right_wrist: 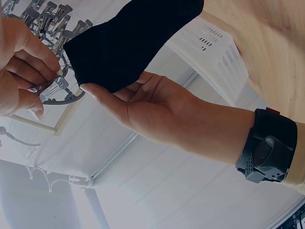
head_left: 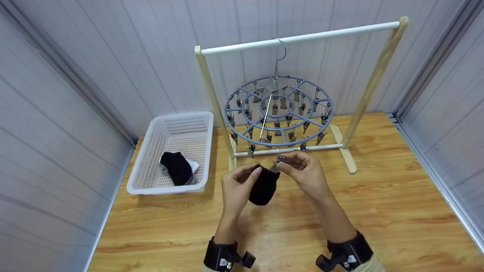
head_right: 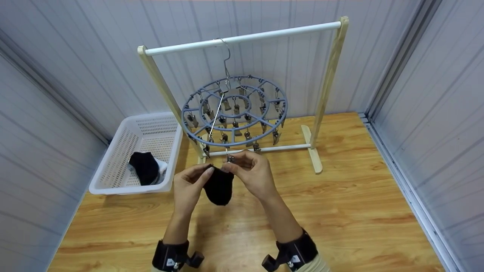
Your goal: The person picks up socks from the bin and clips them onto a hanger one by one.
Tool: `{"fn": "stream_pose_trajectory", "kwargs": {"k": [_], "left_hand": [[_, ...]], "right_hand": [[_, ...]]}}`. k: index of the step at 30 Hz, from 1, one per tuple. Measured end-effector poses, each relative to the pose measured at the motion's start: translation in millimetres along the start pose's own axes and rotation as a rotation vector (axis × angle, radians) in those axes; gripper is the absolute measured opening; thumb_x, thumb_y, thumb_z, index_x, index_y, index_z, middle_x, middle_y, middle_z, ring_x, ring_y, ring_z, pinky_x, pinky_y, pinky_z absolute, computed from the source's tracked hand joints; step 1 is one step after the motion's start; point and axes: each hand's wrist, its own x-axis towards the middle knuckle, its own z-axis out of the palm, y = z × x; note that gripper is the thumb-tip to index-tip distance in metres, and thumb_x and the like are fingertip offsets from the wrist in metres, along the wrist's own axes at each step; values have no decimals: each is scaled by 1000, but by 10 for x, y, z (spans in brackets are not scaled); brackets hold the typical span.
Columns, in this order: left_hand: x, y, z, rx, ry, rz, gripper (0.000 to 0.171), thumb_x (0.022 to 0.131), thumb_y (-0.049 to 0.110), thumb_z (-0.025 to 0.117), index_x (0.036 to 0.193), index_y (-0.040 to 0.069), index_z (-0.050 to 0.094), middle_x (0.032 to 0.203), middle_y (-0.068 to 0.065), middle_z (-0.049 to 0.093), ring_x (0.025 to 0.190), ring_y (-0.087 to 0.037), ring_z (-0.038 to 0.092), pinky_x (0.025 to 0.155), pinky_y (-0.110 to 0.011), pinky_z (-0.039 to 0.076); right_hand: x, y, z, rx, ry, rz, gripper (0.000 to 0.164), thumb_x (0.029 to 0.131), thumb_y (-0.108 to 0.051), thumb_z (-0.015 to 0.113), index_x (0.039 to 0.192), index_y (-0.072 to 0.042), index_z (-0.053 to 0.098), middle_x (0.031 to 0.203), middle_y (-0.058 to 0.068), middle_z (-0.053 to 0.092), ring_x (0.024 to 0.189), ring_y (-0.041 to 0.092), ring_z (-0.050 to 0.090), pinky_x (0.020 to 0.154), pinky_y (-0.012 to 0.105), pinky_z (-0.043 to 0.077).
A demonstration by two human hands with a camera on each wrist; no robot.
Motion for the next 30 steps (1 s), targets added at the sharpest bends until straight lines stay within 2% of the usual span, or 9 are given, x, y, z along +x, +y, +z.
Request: {"fn": "stream_pose_trajectory", "kwargs": {"k": [6,13,20,23,27,30], "left_hand": [[13,2,-11,-8,-7,-5,14,95,9,81,106,1,82,98,-10,81,86,-23,78,79,-33,64],[3,4,-12,-28,-15,-1,14,95,6,80,107,-1,81,99,-11,80,87,-23,78,80,-32,63],[-5,-8,-6,-40,-33,35,14,95,5,79,108,-2,81,99,-11,80,88,-23,78,80,-32,63],[-9,-4,-8,-45,-42,34,15,96,6,79,108,-2,81,100,-11,80,88,-24,78,79,-32,63],[-17,3,-4,-63,-52,17,15,96,5,79,109,-3,80,99,-13,80,86,-25,78,78,-31,63],[-18,6,5,-80,-53,11,16,95,3,79,109,-4,80,99,-14,80,85,-25,77,78,-30,63]], "right_hand": [[9,4,5,-1,-3,-16,23,92,5,78,113,12,70,109,22,77,95,25,76,83,33,63],[-10,-11,19,-3,32,-29,21,93,6,77,112,12,69,104,15,79,93,23,76,84,34,63],[-8,5,34,-2,28,-80,20,93,6,77,111,12,70,106,29,74,92,24,76,82,36,63],[-10,14,39,1,31,-94,20,93,6,77,110,12,70,104,21,77,92,22,75,80,33,62],[-14,31,46,6,27,-132,18,94,6,76,108,14,68,102,19,78,90,21,75,78,30,61],[-18,46,48,9,23,-158,16,94,5,76,105,14,69,101,25,76,88,22,75,76,29,61]]}}
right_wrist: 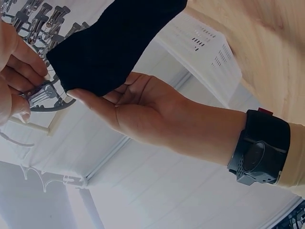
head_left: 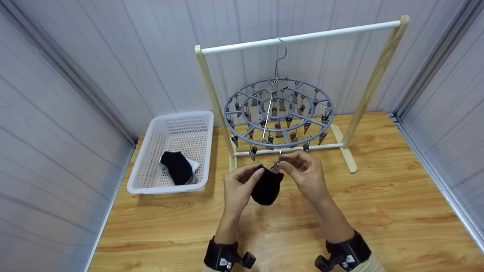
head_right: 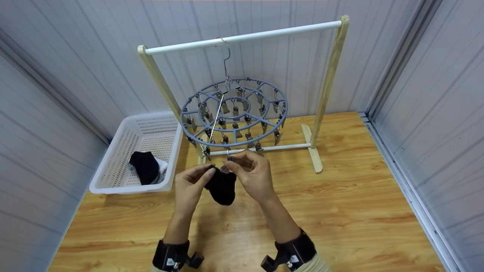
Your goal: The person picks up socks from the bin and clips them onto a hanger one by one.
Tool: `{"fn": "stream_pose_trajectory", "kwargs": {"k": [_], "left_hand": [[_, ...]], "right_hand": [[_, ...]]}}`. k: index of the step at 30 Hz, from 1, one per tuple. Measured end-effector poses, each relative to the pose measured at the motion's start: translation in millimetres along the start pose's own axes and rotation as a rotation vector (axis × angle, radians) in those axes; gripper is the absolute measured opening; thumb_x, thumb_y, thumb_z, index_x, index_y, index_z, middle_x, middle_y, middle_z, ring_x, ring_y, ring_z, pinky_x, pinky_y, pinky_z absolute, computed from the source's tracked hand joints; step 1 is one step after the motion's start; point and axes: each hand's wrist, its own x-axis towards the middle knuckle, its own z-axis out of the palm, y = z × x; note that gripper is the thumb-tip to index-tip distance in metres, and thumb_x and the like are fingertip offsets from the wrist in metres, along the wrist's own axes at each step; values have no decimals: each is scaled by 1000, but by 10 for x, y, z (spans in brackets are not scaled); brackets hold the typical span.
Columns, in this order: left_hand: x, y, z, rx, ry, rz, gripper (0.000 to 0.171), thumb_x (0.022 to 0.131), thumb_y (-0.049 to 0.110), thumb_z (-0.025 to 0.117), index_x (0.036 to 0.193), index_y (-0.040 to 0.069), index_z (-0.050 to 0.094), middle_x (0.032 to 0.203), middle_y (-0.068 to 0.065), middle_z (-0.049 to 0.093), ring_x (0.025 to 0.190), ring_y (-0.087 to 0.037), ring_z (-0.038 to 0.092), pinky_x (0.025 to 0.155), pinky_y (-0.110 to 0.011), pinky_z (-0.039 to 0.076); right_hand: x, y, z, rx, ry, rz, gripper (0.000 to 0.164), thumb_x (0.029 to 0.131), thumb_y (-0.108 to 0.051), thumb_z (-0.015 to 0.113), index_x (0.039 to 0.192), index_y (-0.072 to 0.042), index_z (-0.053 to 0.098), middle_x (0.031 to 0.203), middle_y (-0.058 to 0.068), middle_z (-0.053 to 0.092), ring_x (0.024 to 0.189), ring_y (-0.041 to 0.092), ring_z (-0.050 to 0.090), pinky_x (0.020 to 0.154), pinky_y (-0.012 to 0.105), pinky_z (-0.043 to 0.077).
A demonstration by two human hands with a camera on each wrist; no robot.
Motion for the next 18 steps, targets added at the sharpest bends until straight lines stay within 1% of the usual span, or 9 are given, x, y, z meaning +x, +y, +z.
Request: {"fn": "stream_pose_trajectory", "kwargs": {"k": [3,7,13,18], "left_hand": [[7,7,14,-17,2,-2,15,94,0,79,108,-6,79,99,-15,79,85,-23,77,78,-29,62],[5,5,27,-43,2,-7,15,93,-2,78,107,-9,78,98,-18,79,86,-19,77,80,-29,62],[6,29,38,-48,9,-7,14,93,-3,79,106,-9,78,98,-20,78,87,-17,77,80,-28,62],[28,62,41,-64,10,-2,15,92,-4,78,106,-10,77,98,-22,78,87,-17,77,80,-28,62]], "right_hand": [[6,9,-5,-6,2,-7,14,95,3,76,104,12,70,100,25,77,87,22,75,75,28,61],[7,19,1,-5,9,-9,13,95,2,77,103,11,71,100,20,78,86,22,75,75,27,61],[16,29,21,23,33,-9,15,93,5,77,101,15,68,99,29,75,85,21,75,75,26,61],[45,13,32,21,44,0,16,93,7,77,99,18,67,97,22,78,84,20,76,72,26,61]]}}
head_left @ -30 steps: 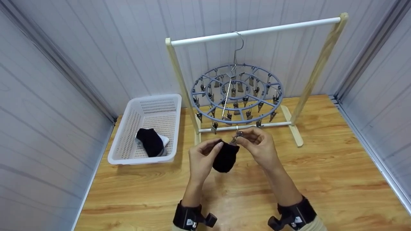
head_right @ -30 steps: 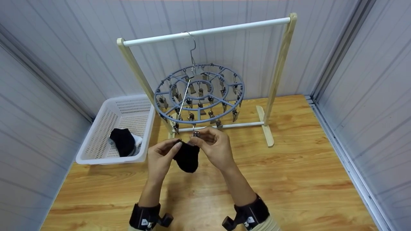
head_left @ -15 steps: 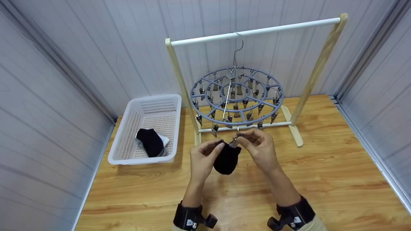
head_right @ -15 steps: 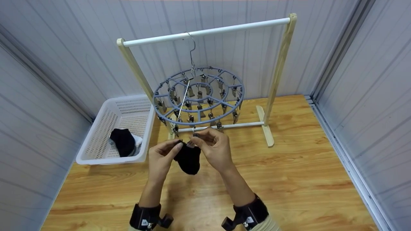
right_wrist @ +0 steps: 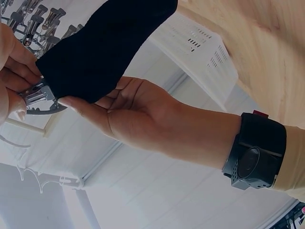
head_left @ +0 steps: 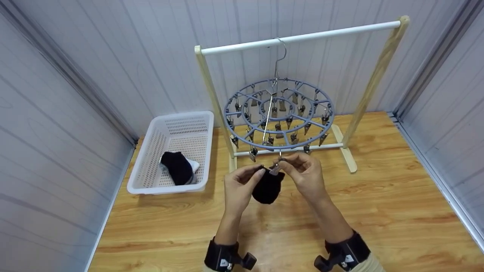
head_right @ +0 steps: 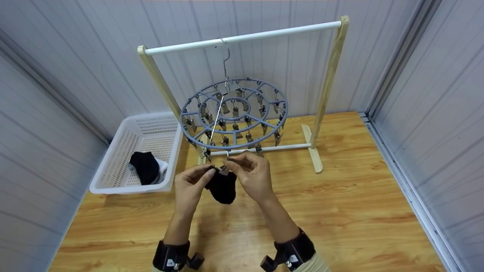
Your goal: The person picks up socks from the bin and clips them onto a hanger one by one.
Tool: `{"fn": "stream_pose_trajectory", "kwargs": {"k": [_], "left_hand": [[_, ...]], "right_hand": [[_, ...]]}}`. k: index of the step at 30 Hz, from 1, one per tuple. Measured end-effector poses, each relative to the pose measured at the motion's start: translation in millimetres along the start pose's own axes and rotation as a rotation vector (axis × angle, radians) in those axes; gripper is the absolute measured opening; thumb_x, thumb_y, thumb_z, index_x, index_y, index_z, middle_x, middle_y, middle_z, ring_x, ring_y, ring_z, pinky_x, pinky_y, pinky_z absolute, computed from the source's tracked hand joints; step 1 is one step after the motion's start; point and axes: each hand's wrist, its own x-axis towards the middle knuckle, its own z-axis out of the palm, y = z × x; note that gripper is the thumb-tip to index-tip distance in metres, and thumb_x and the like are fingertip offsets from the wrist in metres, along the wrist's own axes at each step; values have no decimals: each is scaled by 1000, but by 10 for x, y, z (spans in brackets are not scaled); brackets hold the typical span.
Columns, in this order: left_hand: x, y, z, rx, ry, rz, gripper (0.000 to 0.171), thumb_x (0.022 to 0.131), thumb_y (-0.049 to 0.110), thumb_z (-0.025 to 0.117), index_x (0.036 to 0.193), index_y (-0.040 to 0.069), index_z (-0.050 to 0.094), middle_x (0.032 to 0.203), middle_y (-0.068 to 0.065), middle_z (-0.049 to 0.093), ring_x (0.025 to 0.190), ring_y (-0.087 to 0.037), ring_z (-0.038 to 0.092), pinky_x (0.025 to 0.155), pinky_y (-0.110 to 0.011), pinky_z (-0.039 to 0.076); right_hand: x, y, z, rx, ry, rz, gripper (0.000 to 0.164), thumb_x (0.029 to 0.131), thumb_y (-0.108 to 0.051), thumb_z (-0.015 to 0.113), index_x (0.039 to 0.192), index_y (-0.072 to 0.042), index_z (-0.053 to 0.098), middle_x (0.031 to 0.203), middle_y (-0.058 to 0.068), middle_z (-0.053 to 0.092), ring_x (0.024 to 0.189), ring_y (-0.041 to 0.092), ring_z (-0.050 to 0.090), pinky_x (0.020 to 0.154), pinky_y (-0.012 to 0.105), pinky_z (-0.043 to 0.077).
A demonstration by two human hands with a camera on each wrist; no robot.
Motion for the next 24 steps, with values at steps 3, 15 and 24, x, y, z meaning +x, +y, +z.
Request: {"fn": "stream_pose_trajectory", "kwargs": {"k": [3,15,24], "left_hand": [[-1,-4,3,4,4,8,15,92,-5,78,106,-10,77,98,-21,78,87,-17,77,80,-28,62],[-9,41,0,2,5,36,15,93,-5,77,107,-10,77,100,-19,79,88,-18,77,80,-29,62],[-6,42,-5,-2,-1,45,15,93,-4,78,106,-10,77,99,-16,80,91,-19,77,81,-30,63]], "right_hand": [[2,8,-7,0,-11,-10,15,93,6,76,100,17,67,98,25,77,85,20,76,74,27,62],[-8,27,-9,-46,-33,-43,10,96,4,75,101,12,71,100,23,78,87,20,77,76,29,63],[-15,16,13,-51,-33,-33,11,96,2,75,100,12,71,99,17,80,89,21,77,79,31,63]]}}
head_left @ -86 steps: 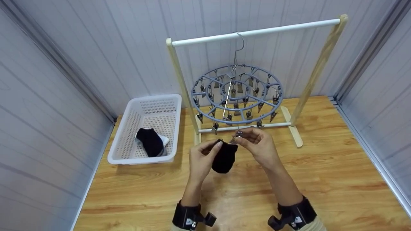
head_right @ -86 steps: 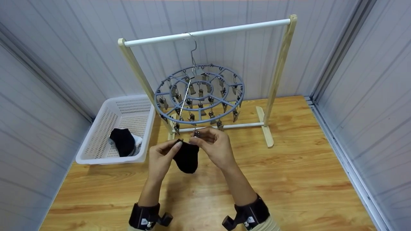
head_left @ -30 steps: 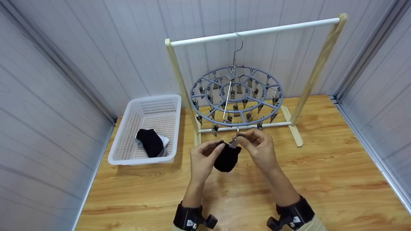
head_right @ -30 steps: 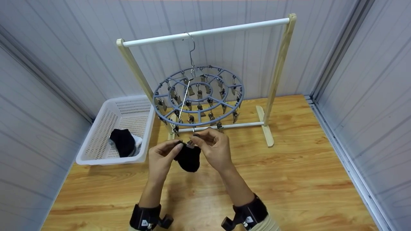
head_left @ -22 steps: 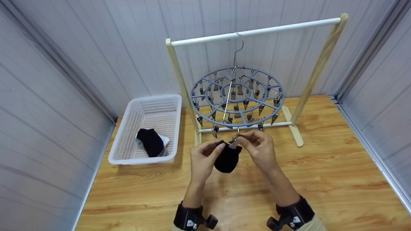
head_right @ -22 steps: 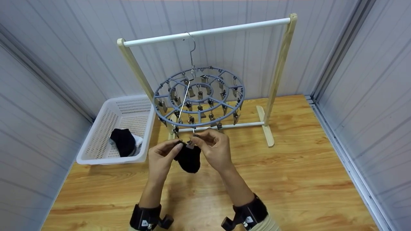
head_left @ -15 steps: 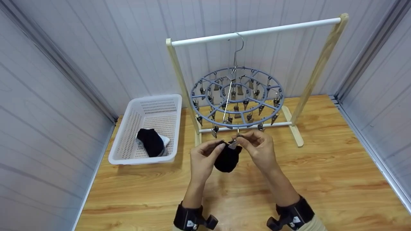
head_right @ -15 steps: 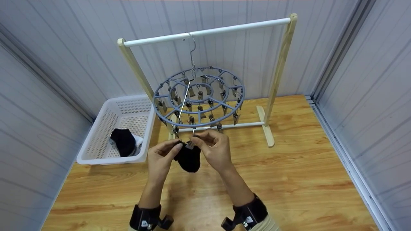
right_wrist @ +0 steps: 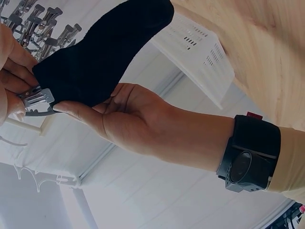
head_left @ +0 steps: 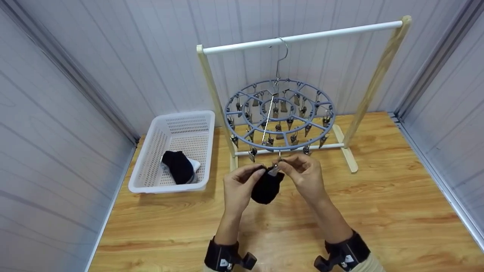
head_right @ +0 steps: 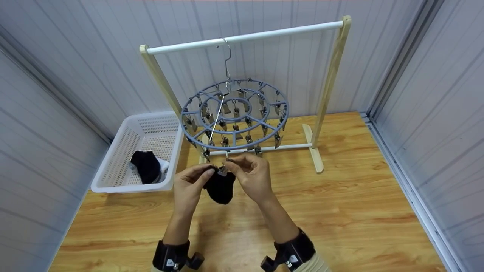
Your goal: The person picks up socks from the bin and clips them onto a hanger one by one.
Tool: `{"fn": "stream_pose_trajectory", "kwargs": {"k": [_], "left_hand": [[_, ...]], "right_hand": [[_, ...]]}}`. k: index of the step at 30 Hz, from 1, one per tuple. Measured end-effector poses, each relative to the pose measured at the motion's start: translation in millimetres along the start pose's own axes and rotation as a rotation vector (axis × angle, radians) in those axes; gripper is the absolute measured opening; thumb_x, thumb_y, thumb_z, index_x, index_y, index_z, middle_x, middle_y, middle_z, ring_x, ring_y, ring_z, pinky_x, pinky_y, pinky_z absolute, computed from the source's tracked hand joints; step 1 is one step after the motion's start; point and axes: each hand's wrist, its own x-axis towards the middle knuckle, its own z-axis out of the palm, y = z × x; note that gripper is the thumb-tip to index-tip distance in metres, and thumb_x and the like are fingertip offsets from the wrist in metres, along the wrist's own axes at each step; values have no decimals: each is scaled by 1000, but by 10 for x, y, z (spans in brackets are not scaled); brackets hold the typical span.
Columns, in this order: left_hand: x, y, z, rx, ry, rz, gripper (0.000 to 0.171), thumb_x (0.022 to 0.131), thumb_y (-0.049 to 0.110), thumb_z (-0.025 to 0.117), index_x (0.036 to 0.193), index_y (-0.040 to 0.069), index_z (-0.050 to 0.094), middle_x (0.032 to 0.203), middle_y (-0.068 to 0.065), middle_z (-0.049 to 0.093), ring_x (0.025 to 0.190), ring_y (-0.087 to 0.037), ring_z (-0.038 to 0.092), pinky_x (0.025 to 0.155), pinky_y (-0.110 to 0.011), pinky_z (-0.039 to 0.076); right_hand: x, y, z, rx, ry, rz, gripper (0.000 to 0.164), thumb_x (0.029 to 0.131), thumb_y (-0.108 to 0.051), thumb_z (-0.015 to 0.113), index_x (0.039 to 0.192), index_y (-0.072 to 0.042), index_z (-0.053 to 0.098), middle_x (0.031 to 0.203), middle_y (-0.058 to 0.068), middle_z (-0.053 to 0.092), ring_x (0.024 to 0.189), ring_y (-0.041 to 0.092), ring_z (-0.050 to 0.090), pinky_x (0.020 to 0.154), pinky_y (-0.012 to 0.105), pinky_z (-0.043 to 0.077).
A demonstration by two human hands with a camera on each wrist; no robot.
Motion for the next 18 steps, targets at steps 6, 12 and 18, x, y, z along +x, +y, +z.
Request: {"fn": "stream_pose_trajectory", "kwargs": {"k": [6,12,18], "left_hand": [[1,-10,2,-16,-12,27,14,93,-5,77,106,-10,77,99,-18,79,90,-20,77,81,-29,63],[-4,1,3,-9,-19,17,13,94,-4,76,107,-9,78,101,-19,79,93,-21,78,82,-31,63],[-2,6,11,-18,-14,14,13,94,-5,76,107,-9,78,101,-19,79,93,-22,78,83,-32,63]], "right_hand": [[2,0,8,1,4,13,11,95,5,75,100,13,71,98,15,80,88,21,77,79,31,63],[-12,-24,15,52,-18,61,13,94,5,76,101,15,70,98,18,79,90,22,77,80,30,63],[-10,-28,22,44,-34,65,11,93,7,76,99,14,70,99,32,74,91,23,77,81,31,62]]}}
